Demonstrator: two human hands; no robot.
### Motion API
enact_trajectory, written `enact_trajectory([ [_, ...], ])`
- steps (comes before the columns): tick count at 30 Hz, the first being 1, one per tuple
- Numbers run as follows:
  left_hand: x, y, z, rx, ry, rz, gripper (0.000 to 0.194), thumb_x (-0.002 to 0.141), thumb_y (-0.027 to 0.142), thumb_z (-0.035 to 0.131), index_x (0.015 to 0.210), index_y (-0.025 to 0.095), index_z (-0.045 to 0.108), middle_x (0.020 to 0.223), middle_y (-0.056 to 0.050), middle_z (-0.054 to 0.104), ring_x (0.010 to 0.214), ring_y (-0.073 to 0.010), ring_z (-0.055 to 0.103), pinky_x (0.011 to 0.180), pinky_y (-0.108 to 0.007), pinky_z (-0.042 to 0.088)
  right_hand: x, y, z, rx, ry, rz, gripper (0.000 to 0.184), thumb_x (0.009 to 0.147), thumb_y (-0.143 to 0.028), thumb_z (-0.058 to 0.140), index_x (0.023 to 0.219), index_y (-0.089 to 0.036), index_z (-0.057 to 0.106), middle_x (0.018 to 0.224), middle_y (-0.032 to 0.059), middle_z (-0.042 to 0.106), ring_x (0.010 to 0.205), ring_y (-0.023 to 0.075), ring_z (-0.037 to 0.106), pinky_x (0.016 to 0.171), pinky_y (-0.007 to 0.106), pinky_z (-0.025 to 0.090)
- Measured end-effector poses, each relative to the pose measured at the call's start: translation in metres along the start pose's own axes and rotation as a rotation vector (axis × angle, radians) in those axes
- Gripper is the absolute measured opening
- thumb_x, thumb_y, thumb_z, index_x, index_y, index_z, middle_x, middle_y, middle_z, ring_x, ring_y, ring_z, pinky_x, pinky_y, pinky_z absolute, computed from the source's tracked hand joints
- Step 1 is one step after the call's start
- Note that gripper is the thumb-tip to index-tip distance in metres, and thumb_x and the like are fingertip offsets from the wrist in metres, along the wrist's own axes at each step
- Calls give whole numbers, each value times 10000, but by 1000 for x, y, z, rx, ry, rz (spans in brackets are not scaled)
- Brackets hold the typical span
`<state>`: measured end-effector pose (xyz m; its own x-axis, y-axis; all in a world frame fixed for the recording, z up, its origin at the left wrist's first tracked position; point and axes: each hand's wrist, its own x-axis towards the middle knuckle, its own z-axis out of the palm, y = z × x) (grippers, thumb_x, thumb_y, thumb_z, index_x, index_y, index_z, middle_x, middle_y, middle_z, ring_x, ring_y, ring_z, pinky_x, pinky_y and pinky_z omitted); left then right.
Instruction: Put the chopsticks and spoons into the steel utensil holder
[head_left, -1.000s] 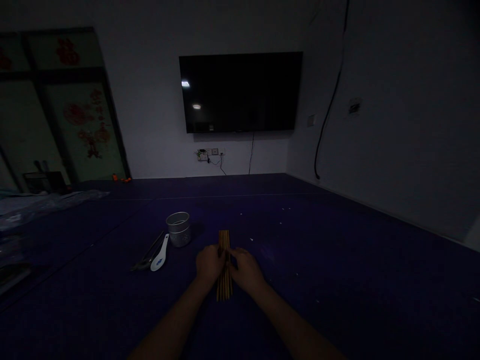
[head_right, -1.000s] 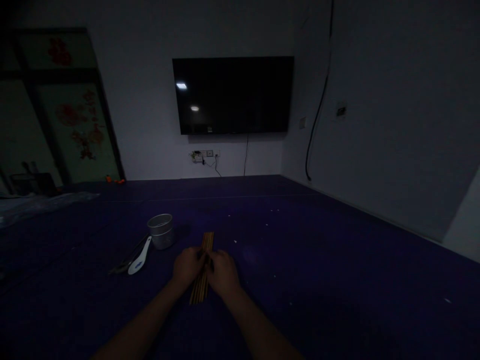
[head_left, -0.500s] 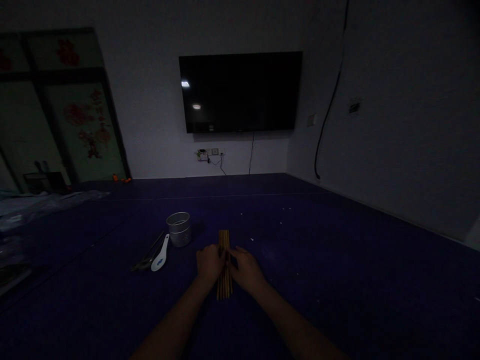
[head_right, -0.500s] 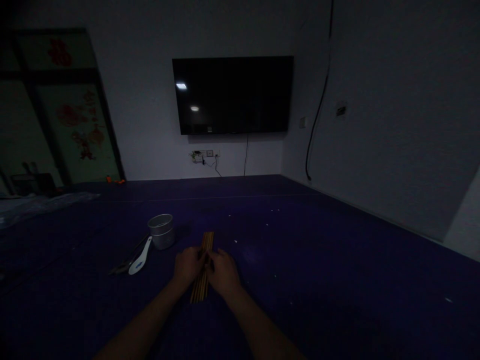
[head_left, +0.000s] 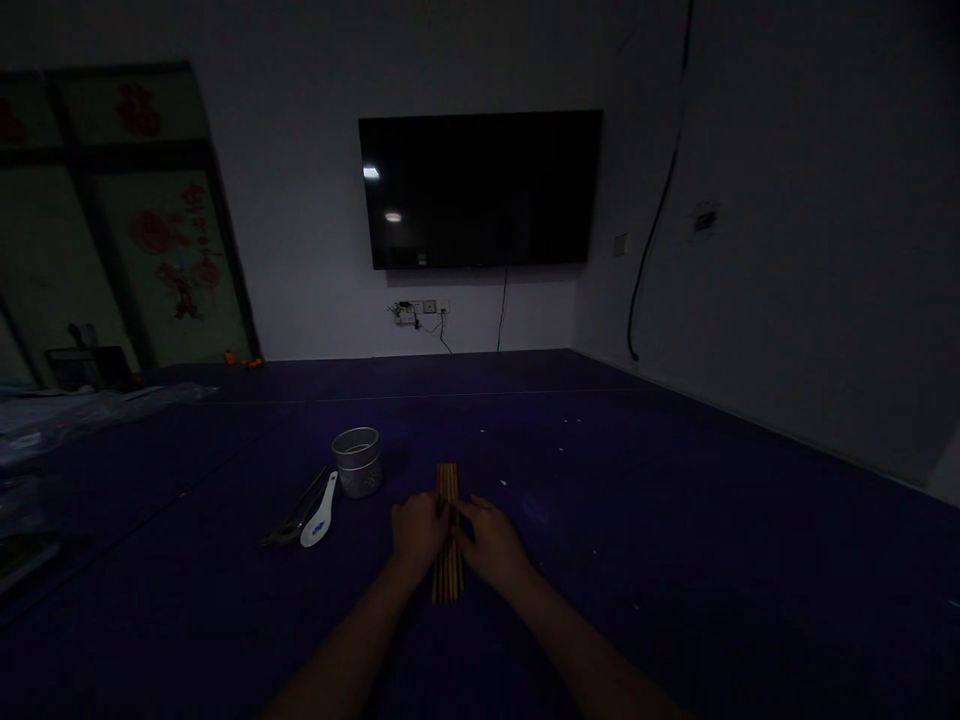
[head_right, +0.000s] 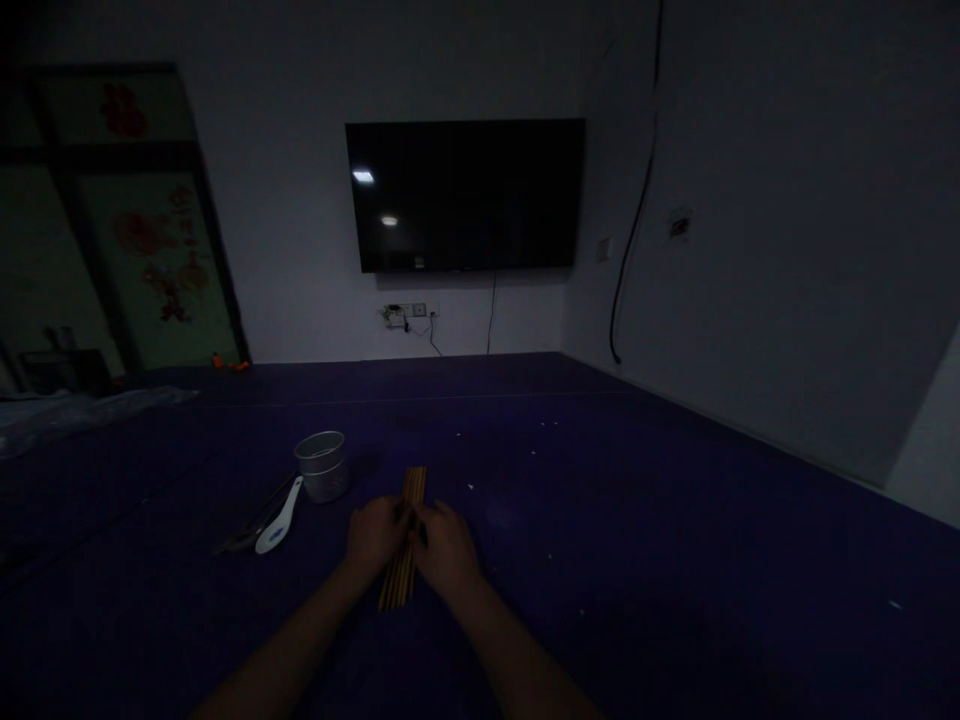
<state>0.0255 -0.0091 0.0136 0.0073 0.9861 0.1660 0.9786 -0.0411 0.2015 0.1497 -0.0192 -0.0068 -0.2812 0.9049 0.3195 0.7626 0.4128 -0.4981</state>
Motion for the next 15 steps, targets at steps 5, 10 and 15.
enact_trajectory([
  [5, 1, 1, -1, 9, -19, -21, 337, 898, 369, 362, 942, 212, 657, 1016, -76, 686, 962, -191, 625, 768, -283, 407, 0, 0, 0, -4, 9, 5, 435, 802, -186, 528, 1235, -197, 572, 1228, 116, 595, 1229, 249, 463, 996, 367, 366],
  [10, 1, 0, 1, -4, 9, -5, 333, 898, 370, 363, 963, 228, 657, 999, -65, 691, 958, -190, 628, 761, -276, 409, -1, -1, 0, -6, -3, 20, 442, 804, -194, 528, 1245, -196, 565, 1239, 115, 587, 1225, 244, 468, 1002, 356, 359],
  [15, 2, -1, 2, -1, 10, -11, 347, 897, 380, 360, 946, 219, 664, 988, -70, 694, 938, -198, 635, 752, -286, 416, -1, 0, 0, 7, -2, 6, 445, 813, -189, 514, 1256, -196, 555, 1258, 119, 574, 1241, 243, 450, 1002, 363, 358],
])
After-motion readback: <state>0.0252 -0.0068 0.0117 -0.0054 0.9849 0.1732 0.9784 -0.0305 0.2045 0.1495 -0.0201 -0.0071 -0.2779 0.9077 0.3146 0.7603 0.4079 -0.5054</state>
